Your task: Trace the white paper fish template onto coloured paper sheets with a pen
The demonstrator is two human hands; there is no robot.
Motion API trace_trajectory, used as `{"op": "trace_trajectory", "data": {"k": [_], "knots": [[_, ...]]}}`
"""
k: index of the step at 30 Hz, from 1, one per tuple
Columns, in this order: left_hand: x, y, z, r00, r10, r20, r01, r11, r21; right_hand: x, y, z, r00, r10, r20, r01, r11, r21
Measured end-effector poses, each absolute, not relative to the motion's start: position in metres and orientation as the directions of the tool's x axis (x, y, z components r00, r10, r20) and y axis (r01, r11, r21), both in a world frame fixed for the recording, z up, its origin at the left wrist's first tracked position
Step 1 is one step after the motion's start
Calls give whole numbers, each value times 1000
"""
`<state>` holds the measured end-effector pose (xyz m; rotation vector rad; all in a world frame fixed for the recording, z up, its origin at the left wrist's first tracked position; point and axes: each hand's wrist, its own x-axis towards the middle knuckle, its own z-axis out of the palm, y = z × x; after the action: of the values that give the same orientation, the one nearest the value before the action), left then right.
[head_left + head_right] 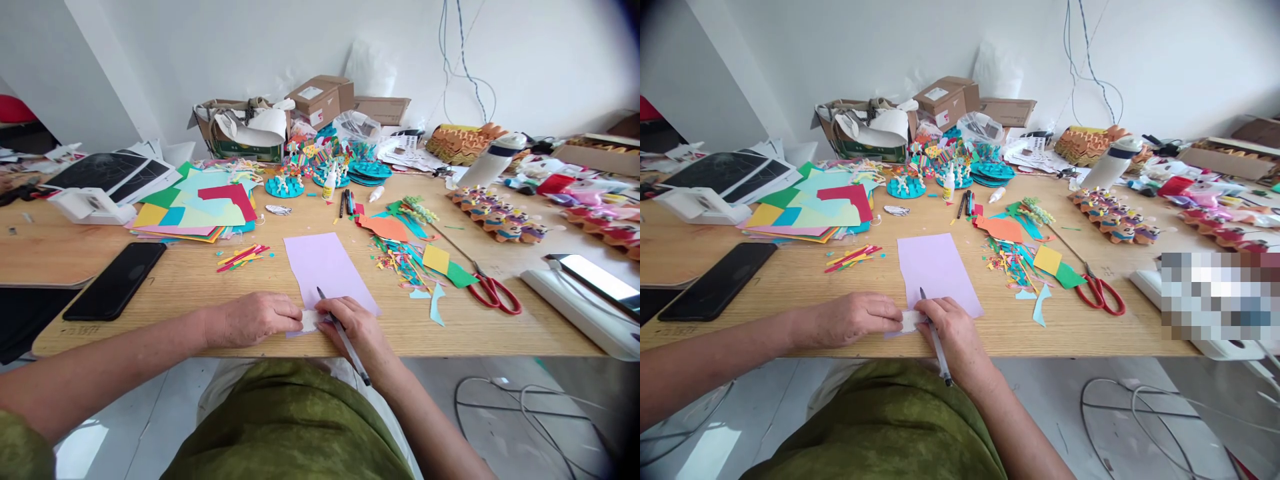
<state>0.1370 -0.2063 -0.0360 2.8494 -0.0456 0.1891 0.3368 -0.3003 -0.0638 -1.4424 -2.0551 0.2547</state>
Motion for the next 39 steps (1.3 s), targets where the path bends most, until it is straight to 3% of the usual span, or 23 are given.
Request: {"op": "trace_trajectory", "data": {"k": [9,13,18,21,26,31,35,37,39], "knots": [[136,-206,-38,991,-4,135,-42,-957,285,336,-301,-61,-221,906,362,784,386,-486],[140,-205,-33,990,0,141,-43,-954,297,338,-302,-56,-149,914,377,740,356,-570],[142,-208,-29,993,-16,120,-49,-959,278,345,-305,-35,76,964,255,512,182,-839],[141,-215,-29,994,20,107,-4,-975,220,346,-299,-25,86,990,108,344,73,-936],[142,-234,-28,992,111,64,107,-992,68,341,-282,-26,-31,999,-9,120,-5,-993],[145,-248,-32,970,232,72,230,-973,27,333,-272,-29,-55,998,-38,67,-34,-997],[143,-251,-41,967,229,114,228,-973,16,327,-274,-32,-137,991,2,113,17,-993],[142,-252,-45,968,209,138,210,-978,8,324,-277,-35,-136,988,72,284,108,-953],[141,-253,-48,968,192,159,195,-981,-6,324,-281,-38,-139,974,176,503,223,-835]]}}
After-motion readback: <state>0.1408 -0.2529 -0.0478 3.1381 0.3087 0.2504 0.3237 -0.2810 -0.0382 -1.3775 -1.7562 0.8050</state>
